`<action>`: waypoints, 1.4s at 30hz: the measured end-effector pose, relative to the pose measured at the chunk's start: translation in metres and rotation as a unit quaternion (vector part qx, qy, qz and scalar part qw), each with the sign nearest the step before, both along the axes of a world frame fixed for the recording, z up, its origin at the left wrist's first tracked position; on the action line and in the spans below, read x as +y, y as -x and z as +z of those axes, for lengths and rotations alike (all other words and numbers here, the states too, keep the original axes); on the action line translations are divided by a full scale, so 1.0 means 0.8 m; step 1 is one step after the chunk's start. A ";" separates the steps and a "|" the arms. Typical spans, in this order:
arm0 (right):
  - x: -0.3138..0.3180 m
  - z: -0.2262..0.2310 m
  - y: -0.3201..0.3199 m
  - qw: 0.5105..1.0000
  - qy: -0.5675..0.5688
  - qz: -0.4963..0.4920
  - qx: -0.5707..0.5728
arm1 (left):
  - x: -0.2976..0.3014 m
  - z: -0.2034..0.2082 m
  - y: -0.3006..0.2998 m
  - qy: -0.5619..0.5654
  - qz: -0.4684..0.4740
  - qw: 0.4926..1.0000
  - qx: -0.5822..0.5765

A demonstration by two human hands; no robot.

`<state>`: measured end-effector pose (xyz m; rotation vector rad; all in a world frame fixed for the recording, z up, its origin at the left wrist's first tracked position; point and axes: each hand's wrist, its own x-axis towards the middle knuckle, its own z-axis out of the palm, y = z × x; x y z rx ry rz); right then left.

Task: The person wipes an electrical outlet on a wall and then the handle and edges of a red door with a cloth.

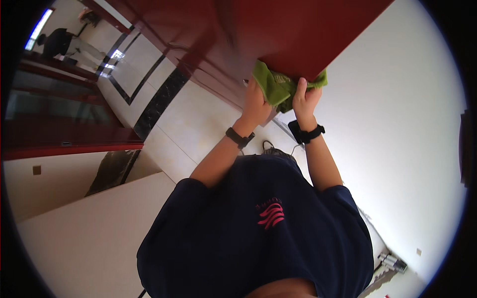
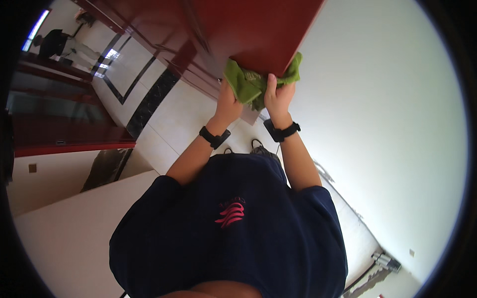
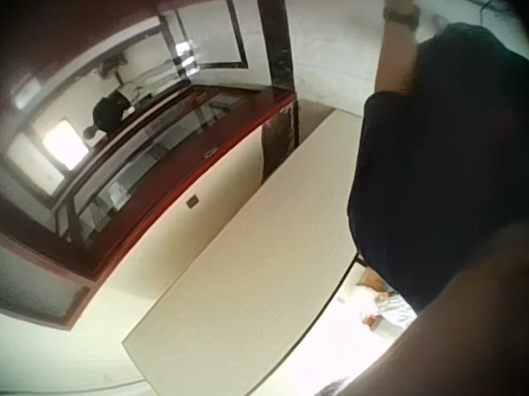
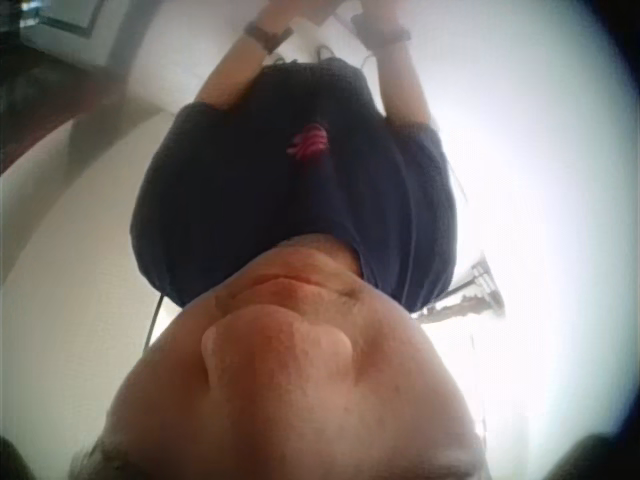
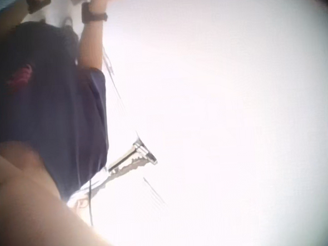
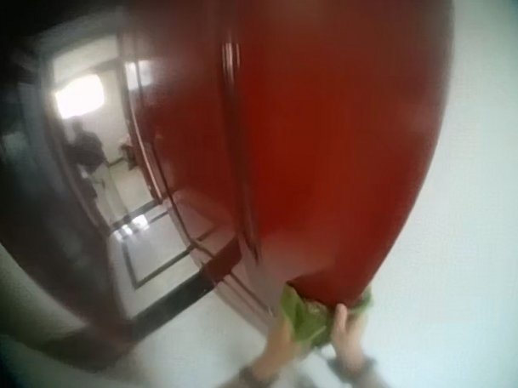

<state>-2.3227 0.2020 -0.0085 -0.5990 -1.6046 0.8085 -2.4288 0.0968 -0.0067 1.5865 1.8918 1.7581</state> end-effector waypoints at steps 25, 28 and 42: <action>-0.011 -0.078 -0.058 0.991 0.085 -0.064 -0.079 | -0.074 -0.024 -0.005 0.034 -0.010 0.996 -0.083; -0.020 -0.045 -0.081 0.989 0.125 -0.031 -0.068 | -0.103 -0.081 0.004 0.031 0.018 0.968 -0.247; -0.048 0.005 -0.131 0.993 -0.068 0.068 -0.075 | -0.070 0.010 0.046 -0.248 0.013 0.866 -0.435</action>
